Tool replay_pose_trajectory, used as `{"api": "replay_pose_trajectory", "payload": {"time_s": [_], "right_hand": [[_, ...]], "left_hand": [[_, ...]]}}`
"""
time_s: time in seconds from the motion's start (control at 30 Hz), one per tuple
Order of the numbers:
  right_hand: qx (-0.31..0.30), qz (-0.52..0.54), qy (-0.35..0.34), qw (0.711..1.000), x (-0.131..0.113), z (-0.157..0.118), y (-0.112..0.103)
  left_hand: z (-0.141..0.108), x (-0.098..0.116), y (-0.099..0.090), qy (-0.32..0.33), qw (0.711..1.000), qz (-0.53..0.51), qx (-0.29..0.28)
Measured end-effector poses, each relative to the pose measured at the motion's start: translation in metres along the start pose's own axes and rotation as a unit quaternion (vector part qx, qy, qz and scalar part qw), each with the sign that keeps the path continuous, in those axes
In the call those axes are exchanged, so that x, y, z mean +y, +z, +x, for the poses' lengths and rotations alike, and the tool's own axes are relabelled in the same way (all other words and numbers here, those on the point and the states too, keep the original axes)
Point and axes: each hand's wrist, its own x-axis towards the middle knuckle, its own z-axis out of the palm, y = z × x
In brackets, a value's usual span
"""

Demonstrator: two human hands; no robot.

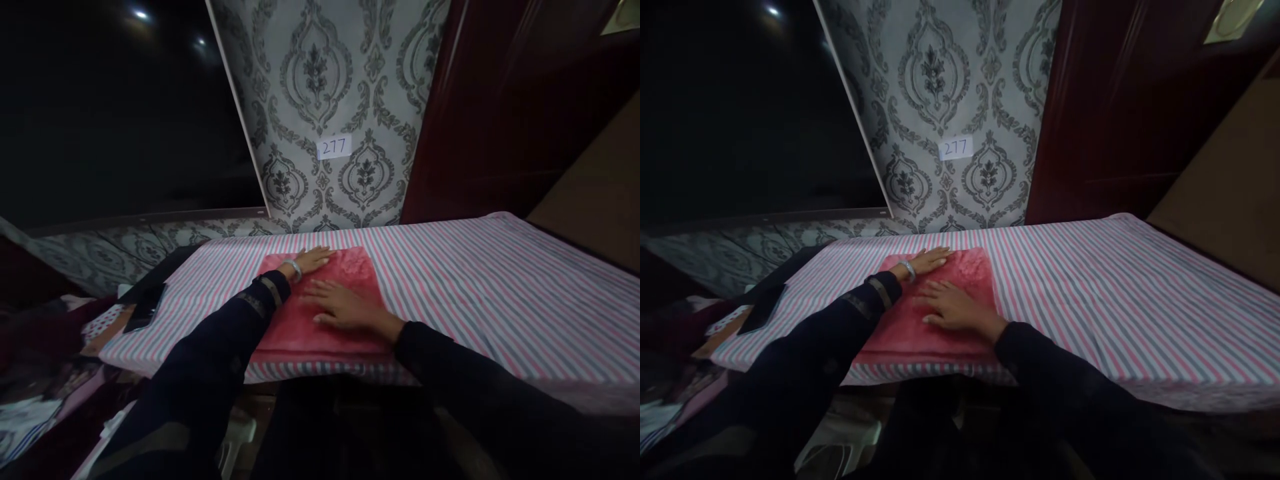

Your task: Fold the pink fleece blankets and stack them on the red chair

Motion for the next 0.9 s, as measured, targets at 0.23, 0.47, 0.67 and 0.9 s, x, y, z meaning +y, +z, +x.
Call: {"api": "replay_pose_trajectory", "payload": {"time_s": [0.23,0.47,0.67,0.9], "right_hand": [[-0.040,0.015,-0.002,0.999,0.009,-0.001,0.034],[-0.077,0.077,-0.008,0.994,-0.030,-0.034,0.039],[-0.033,0.106,-0.014,0.994,-0.047,-0.064,0.014],[0.081,-0.023,0.094,0.992,0.028,-0.059,-0.014]], "left_hand": [[0.000,-0.006,0.048,-0.006,0.998,0.037,0.044],[0.002,-0.012,0.050,0.002,0.998,0.041,0.046],[-0.001,0.000,0.037,-0.011,0.997,0.053,0.051],[0.050,0.058,0.019,0.074,0.996,0.029,0.027]]}}
